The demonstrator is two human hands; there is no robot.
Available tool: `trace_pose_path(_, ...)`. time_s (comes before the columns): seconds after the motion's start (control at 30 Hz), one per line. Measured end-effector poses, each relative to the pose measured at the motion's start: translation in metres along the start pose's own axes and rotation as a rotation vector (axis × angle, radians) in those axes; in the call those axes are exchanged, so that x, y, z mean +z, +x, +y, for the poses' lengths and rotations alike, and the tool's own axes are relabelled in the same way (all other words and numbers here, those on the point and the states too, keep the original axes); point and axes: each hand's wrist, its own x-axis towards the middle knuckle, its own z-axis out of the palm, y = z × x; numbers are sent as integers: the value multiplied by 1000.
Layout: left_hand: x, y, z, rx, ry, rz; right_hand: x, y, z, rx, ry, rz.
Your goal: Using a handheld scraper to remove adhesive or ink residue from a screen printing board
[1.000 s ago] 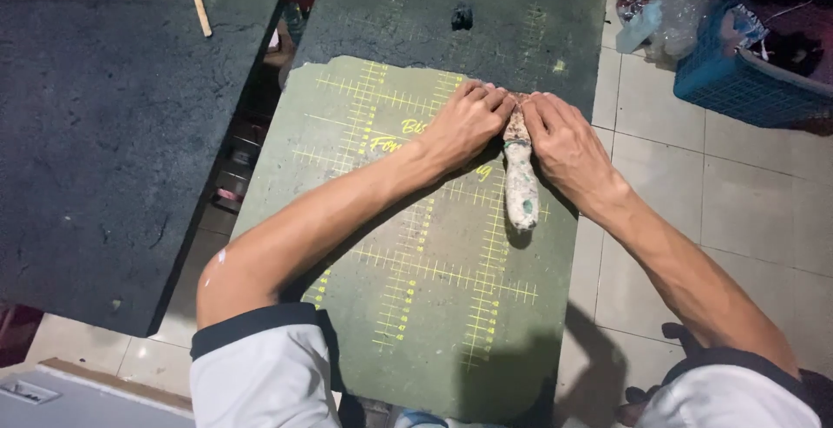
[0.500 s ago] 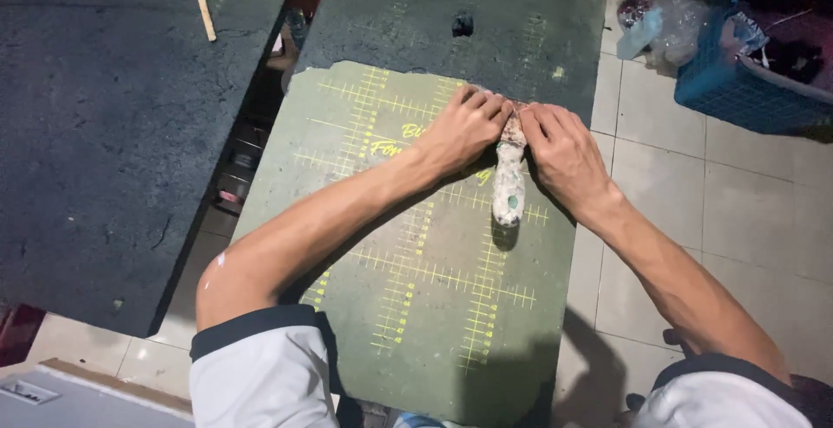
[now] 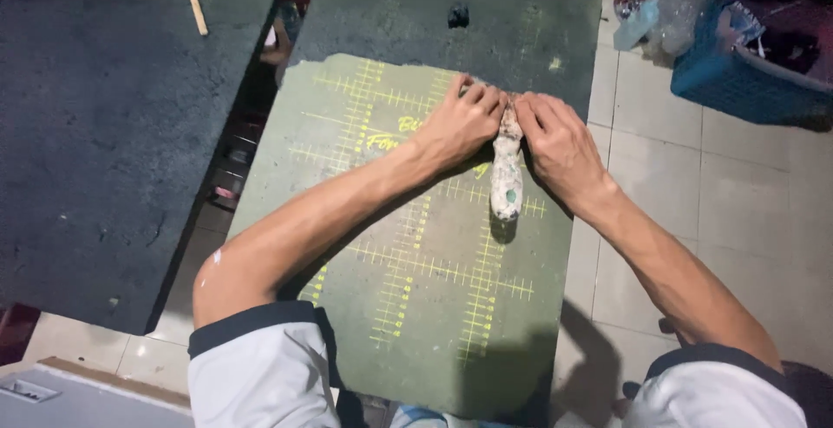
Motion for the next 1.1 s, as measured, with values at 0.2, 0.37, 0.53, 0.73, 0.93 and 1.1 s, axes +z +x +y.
trace_pose_path(0.2, -15, 7, 3, 15, 67, 38, -18, 6, -9, 24, 21, 20)
trace_pose_path(0.37, -33, 7, 1, 41, 7, 11, 2, -8, 0, -6, 28, 8)
trace_pose_path(0.53, -2, 2, 3, 11, 28, -3, -4, 7, -1, -18, 36, -38)
trace_pose_path(0.73, 7, -1, 7, -2, 17, -22, -23, 18, -8, -19, 21, -40)
trace_pose_path(0.93, -11, -3, 2, 33, -28, 51, -17, 2, -11, 30, 56, 41)
trace_pose_path(1.1, -7, 1, 2, 28, -36, 47, 3, -5, -1, 39, 32, 32)
